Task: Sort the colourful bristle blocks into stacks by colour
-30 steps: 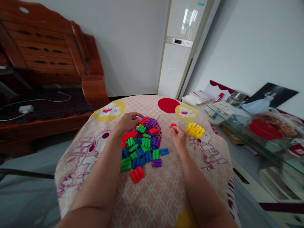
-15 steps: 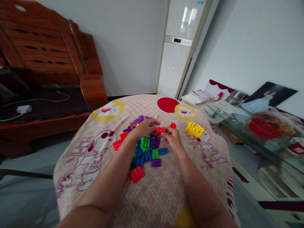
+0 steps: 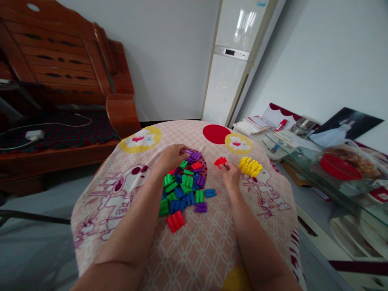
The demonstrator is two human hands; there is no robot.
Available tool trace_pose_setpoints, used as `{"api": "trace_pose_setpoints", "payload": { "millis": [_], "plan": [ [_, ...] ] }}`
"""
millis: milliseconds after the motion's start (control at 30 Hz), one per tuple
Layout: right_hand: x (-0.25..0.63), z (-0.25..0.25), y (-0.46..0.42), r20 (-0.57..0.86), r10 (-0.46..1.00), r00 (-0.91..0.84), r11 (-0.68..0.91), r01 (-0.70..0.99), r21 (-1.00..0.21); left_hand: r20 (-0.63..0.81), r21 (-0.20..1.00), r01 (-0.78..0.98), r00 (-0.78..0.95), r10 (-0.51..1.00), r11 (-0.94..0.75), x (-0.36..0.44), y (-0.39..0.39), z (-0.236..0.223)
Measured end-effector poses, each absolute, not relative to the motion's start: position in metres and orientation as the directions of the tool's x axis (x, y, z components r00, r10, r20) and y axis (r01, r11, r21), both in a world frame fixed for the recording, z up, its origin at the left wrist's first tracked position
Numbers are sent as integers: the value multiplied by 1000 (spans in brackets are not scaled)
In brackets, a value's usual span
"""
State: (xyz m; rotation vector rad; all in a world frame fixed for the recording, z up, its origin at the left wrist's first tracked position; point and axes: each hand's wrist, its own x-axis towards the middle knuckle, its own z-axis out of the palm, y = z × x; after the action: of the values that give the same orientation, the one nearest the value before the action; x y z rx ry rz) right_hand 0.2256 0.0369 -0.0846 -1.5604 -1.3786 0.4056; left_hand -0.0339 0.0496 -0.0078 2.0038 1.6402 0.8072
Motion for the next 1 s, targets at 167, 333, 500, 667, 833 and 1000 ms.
{"api": "trace_pose_setpoints", "payload": {
  "millis": [167, 333, 500, 667, 833, 1000],
  "plan": [
    [231, -87, 44, 408, 860, 305, 75, 716, -694, 93, 499, 866, -28, 995, -22, -78, 52, -8],
    [232, -87, 49, 351, 884, 307, 28, 716, -697, 0, 440, 898, -31, 1000, 28, -98, 51, -13],
    [232, -80, 41, 411, 846, 339, 34, 736, -676, -85, 487, 873, 56, 995, -8, -108, 46, -12],
    [228, -79, 33, 482, 825, 294, 135, 726, -674, -91, 488, 869, 141, 986, -79, -100, 47, -12],
    [224, -82, 31, 504, 838, 206, 224, 713, -665, -132, 407, 897, 243, 961, -171, -78, 51, -17],
    [223, -77, 29, 504, 838, 207, 225, 712, -665, -77, 418, 897, 192, 978, -143, -79, 50, -13]
  ]
}}
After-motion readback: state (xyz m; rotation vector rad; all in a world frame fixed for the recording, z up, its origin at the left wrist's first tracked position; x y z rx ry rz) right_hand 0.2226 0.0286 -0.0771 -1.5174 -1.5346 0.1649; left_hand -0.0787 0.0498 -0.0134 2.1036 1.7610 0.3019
